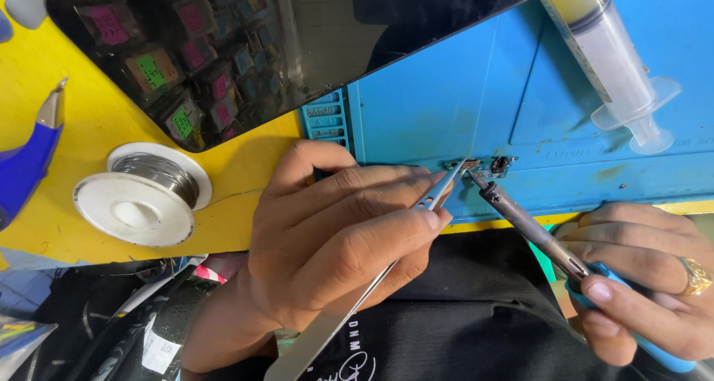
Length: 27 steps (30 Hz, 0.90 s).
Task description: The person uses a soldering iron and tweezers to work on a small circuit board component. They apply solder to the board while holding the component steady with tweezers, then use a screwdriver to adjust the part. The task involves precise hand movements to attach and secure the electronic component.
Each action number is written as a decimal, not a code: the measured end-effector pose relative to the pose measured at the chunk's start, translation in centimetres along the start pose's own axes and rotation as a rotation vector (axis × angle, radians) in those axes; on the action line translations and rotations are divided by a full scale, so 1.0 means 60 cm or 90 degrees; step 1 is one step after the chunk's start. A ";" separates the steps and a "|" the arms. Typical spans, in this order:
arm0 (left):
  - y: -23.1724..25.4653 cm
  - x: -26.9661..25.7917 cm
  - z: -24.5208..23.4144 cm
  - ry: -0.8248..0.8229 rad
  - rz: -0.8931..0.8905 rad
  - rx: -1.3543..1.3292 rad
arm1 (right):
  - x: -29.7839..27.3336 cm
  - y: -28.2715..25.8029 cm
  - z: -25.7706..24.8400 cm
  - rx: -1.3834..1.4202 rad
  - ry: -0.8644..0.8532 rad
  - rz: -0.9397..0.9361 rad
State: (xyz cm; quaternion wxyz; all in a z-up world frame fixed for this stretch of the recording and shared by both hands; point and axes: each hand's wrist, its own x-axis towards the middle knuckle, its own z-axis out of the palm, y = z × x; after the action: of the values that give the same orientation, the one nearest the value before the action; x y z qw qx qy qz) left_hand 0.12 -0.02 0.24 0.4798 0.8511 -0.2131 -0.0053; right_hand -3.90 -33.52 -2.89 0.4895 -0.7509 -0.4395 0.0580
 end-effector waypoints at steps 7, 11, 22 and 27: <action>-0.004 0.004 0.003 0.018 0.025 0.000 | -0.003 -0.002 -0.001 0.003 0.002 0.007; -0.004 0.004 0.004 0.022 0.031 -0.004 | 0.003 -0.005 -0.001 0.011 -0.007 0.023; -0.003 0.002 0.001 0.009 0.021 -0.003 | 0.007 -0.004 0.000 0.012 -0.004 0.024; -0.003 0.000 0.001 0.005 0.024 0.003 | 0.004 -0.003 -0.002 0.010 -0.009 0.016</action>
State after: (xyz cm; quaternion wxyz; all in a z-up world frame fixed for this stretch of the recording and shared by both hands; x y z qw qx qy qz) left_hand 0.19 0.00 0.05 0.4787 0.8481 -0.2269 0.0075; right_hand -3.76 -33.41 -2.61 0.4913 -0.7522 -0.4332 0.0726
